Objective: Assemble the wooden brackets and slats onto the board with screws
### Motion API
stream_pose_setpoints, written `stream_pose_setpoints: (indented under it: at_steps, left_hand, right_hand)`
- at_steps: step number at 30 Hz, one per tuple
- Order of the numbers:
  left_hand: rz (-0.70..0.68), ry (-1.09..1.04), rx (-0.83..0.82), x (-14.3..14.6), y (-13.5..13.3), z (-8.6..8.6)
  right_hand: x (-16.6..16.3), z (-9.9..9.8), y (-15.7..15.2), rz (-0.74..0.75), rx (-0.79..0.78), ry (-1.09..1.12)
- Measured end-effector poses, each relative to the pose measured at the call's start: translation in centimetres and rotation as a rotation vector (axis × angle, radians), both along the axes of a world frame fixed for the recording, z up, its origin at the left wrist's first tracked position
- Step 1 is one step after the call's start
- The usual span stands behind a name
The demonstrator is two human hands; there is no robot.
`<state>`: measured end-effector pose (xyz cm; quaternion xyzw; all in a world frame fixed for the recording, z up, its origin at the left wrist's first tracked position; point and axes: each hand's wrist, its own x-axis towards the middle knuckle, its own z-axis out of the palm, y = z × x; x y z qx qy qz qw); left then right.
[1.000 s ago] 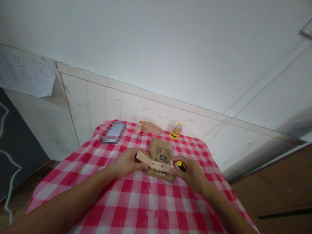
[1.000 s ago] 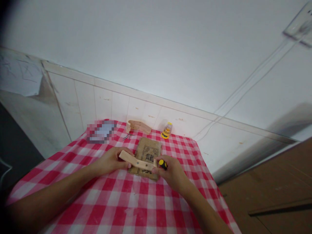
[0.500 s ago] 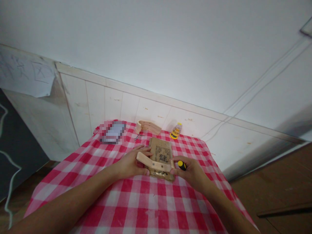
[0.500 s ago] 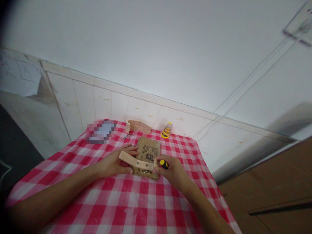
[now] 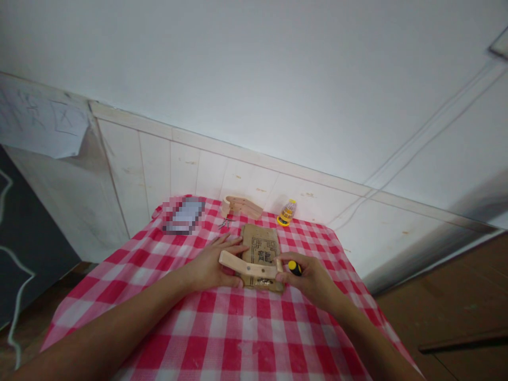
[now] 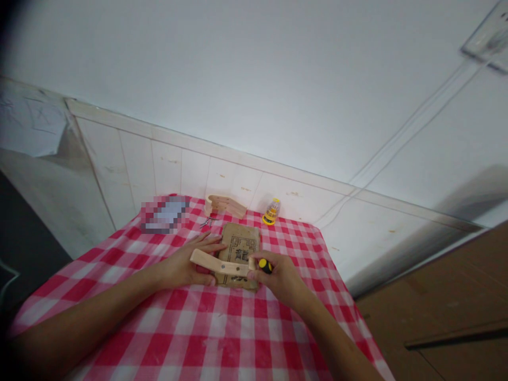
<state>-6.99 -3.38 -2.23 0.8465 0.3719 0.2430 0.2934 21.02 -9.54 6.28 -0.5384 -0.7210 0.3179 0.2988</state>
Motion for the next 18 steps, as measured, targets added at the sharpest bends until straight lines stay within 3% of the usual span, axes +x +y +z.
stream_pose_setpoints:
  at_steps: [6,18]
  left_hand:
    - [0.027,0.121,0.014,-0.1,-0.3,0.3]
    - [0.047,0.161,-0.081,0.2,-0.6,1.5]
  right_hand:
    - [0.1,0.0,0.1,0.008,-0.035,-0.008]
    - [-0.2,0.5,0.3,0.039,-0.063,-0.025]
